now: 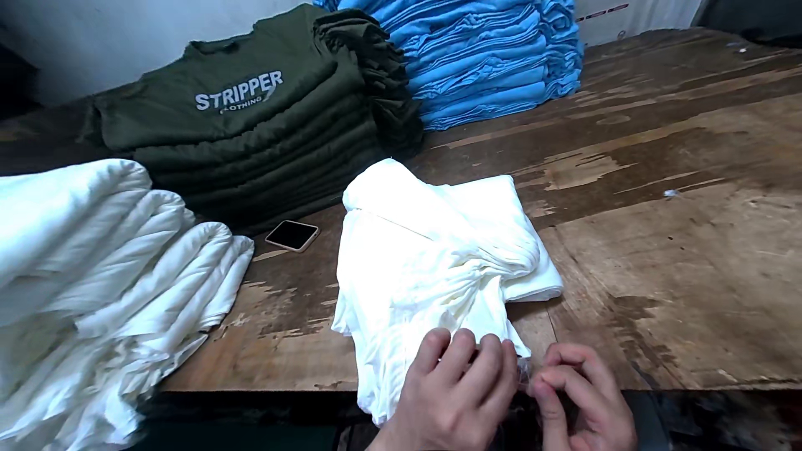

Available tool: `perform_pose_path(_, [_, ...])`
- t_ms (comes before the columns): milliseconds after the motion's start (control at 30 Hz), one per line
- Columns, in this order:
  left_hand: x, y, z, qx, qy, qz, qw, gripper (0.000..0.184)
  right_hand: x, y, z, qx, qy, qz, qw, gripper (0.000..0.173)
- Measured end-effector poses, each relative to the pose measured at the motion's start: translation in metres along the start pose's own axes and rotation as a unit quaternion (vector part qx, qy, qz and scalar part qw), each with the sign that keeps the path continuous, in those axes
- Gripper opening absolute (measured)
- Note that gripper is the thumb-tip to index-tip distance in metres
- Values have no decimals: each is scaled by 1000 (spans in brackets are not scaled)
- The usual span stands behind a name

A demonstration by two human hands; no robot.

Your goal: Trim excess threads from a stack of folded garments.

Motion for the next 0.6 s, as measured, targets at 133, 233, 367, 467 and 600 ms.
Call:
perform_pose_path(133, [9, -5, 3, -5, -41, -3, 999, 20, -6, -8, -4, -13, 1, 60, 998, 22])
perform_pose_path(233, [8, -6, 3, 0, -46, -12, 999, 22, -12, -1, -7, -22, 13, 57, 998, 19])
perform_pose_path(367, [-3, -4, -1, 13, -41, -36, 998, 22, -9, -1, -7, -75, -9, 53, 996, 10])
perform_pose_path(467, [-11, 3, -1, 10, -35, -37, 999, 20, -2, -4, -5, -107, -51, 93, 989, 11])
perform_pose_path(600, [-1, 7, 0, 2, -86, -8, 996, 16, 9, -3, 1, -72, -139, 132, 979, 10])
Point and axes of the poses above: each hand's wrist, its own z-axis away from the middle knuckle, its own y-axis out of the palm, x = y × z, the point moved 7 cm from there along -z, towards the middle knuckle, and after that the axes turned 6 degrees about -x, right-handed, at the moved point
